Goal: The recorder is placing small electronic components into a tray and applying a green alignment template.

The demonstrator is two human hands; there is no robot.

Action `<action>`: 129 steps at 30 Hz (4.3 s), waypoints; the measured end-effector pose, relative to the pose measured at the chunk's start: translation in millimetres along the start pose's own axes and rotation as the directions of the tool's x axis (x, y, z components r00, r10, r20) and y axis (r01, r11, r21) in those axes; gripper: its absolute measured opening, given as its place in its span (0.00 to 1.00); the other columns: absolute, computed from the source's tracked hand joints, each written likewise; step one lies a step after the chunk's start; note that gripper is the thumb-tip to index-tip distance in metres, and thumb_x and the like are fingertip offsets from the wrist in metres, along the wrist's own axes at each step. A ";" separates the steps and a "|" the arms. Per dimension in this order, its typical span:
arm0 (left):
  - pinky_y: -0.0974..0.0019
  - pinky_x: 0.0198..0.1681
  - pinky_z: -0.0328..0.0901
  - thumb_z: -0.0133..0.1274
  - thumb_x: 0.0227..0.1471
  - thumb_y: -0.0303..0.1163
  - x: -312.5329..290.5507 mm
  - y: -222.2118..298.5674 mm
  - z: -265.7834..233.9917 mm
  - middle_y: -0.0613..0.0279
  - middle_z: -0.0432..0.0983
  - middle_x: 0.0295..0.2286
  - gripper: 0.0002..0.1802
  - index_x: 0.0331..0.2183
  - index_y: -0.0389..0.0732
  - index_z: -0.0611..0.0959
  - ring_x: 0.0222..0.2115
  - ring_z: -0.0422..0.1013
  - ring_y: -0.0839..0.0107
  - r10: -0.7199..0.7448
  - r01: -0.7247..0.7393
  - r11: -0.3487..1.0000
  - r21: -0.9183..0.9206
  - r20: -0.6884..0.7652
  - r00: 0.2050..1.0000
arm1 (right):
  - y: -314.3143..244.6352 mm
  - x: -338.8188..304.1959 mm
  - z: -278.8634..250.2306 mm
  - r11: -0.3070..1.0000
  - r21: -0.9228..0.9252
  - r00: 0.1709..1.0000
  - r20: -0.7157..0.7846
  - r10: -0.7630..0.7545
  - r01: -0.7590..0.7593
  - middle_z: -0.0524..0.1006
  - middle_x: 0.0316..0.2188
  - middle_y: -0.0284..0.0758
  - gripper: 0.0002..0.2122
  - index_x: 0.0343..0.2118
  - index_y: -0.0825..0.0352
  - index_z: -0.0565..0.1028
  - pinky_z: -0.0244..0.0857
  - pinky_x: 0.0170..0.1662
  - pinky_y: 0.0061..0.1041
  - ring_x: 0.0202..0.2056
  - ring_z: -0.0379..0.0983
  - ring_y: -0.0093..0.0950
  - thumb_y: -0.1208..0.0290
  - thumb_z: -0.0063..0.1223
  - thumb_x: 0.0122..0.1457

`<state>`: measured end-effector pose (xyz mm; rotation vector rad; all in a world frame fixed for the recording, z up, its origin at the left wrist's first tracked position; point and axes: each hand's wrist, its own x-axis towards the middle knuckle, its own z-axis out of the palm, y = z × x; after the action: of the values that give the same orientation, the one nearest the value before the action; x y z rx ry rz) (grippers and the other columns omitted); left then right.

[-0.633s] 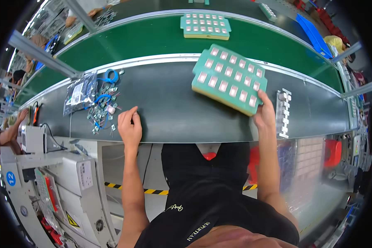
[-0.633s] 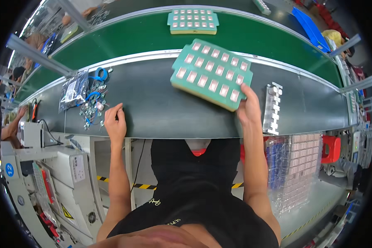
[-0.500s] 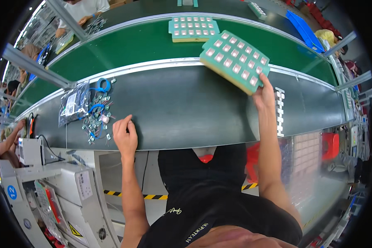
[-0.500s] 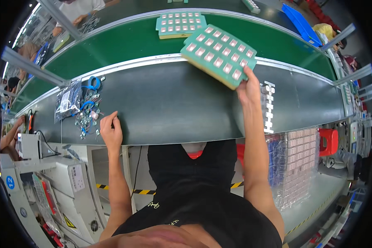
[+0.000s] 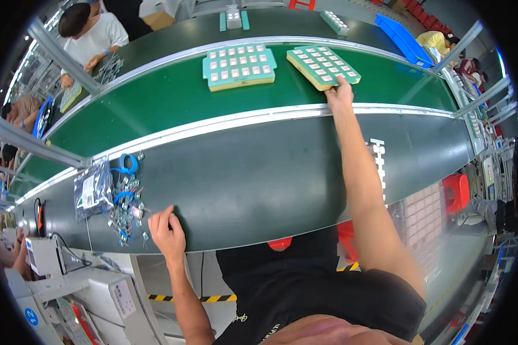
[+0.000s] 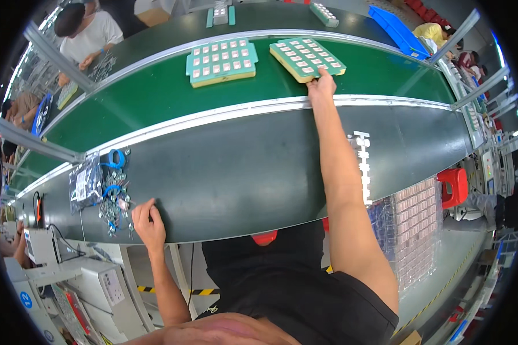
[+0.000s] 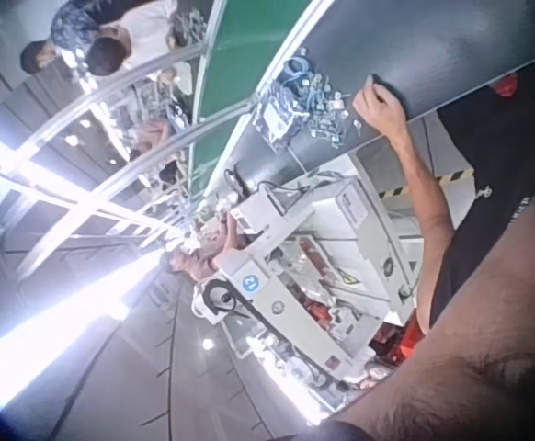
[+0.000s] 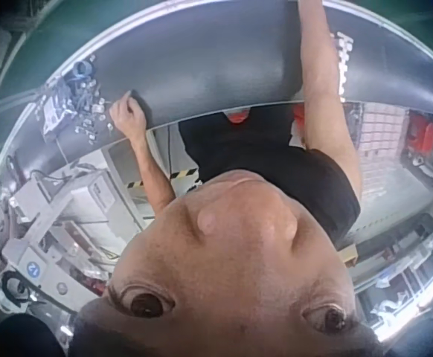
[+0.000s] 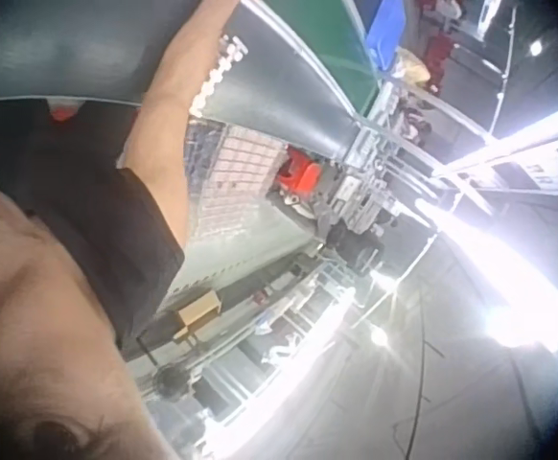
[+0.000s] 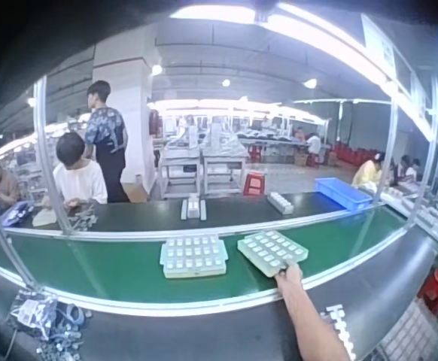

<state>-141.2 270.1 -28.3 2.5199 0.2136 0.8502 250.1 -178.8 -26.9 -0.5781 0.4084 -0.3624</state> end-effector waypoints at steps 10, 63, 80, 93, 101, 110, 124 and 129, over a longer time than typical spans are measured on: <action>0.57 0.40 0.65 0.53 0.49 0.19 2.5 5.1 6.5 0.55 0.76 0.31 0.10 0.35 0.36 0.85 0.35 0.70 0.57 0.000 -0.001 1.000 0.026 0.038 0.999 | -1.7 28.4 -16.1 0.991 -0.067 0.989 0.089 0.119 -0.114 0.69 0.56 0.44 0.20 0.59 0.70 0.63 0.64 0.59 0.44 0.55 0.70 0.41 0.76 0.47 0.65; 0.57 0.38 0.67 0.57 0.48 0.24 -5.7 -1.6 0.7 0.56 0.78 0.28 0.07 0.32 0.42 0.87 0.31 0.73 0.57 0.181 -0.182 0.983 0.006 -0.080 0.980 | -191.0 -130.7 -162.0 -0.085 -0.938 0.941 0.329 0.076 0.335 0.78 0.29 0.32 0.19 0.41 0.70 0.80 0.64 0.33 0.25 0.30 0.70 0.22 0.56 0.58 0.59; 0.56 0.40 0.66 0.56 0.49 0.24 -7.3 -9.1 -0.4 0.57 0.77 0.30 0.08 0.33 0.41 0.87 0.34 0.72 0.56 0.132 -0.129 0.990 0.055 -0.054 0.990 | -191.6 -131.3 -140.1 0.614 -0.722 0.902 0.430 0.035 0.320 0.74 0.31 0.32 0.10 0.40 0.68 0.74 0.64 0.32 0.24 0.30 0.70 0.23 0.65 0.54 0.63; 0.56 0.41 0.66 0.56 0.50 0.24 -6.6 0.5 3.1 0.60 0.76 0.31 0.08 0.33 0.42 0.87 0.34 0.71 0.59 0.106 -0.104 0.993 0.065 -0.038 0.994 | -192.0 -158.6 -96.6 -0.628 -0.480 0.754 0.591 0.285 0.613 0.74 0.38 0.43 0.12 0.37 0.63 0.77 0.68 0.46 0.41 0.43 0.73 0.44 0.66 0.61 0.50; 0.58 0.43 0.66 0.53 0.52 0.24 -2.1 14.6 3.4 0.59 0.79 0.34 0.10 0.36 0.41 0.87 0.36 0.72 0.60 -0.087 0.078 0.986 -0.150 -0.050 0.995 | -171.2 -178.8 -68.4 -0.283 -0.355 0.451 0.770 0.451 0.891 0.71 0.36 0.41 0.10 0.36 0.69 0.74 0.66 0.43 0.34 0.39 0.71 0.40 0.68 0.58 0.57; 0.65 0.40 0.72 0.57 0.53 0.24 -18.4 169.9 70.8 0.50 0.76 0.42 0.27 0.56 0.36 0.74 0.40 0.75 0.66 0.210 0.203 0.585 -0.785 0.388 0.897 | -55.7 -313.1 -42.9 0.032 -0.464 0.351 0.712 0.608 0.885 0.75 0.34 0.42 0.12 0.33 0.68 0.77 0.68 0.40 0.36 0.37 0.74 0.42 0.63 0.63 0.54; 0.70 0.36 0.72 0.44 0.56 0.18 -19.1 166.3 95.1 0.57 0.79 0.35 0.21 0.51 0.32 0.77 0.31 0.75 0.75 0.052 0.540 0.309 -0.783 0.581 0.812 | -36.1 -306.8 -88.5 0.033 -0.596 0.559 0.770 0.308 0.802 0.71 0.37 0.44 0.11 0.43 0.68 0.71 0.67 0.46 0.35 0.41 0.70 0.40 0.79 0.45 0.57; 0.68 0.37 0.72 0.54 0.51 0.26 -16.2 168.9 96.7 0.54 0.78 0.36 0.16 0.44 0.36 0.83 0.32 0.78 0.71 0.025 0.457 0.537 -0.709 0.555 0.831 | -40.8 -315.1 -82.8 0.042 -0.653 0.597 0.715 0.363 0.757 0.74 0.37 0.40 0.17 0.50 0.65 0.73 0.68 0.45 0.34 0.39 0.73 0.37 0.81 0.47 0.56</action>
<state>-95.9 80.2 -23.5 1.6382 -0.0472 0.0586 -67.7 -109.9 18.2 -2.2484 -0.4929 -0.0173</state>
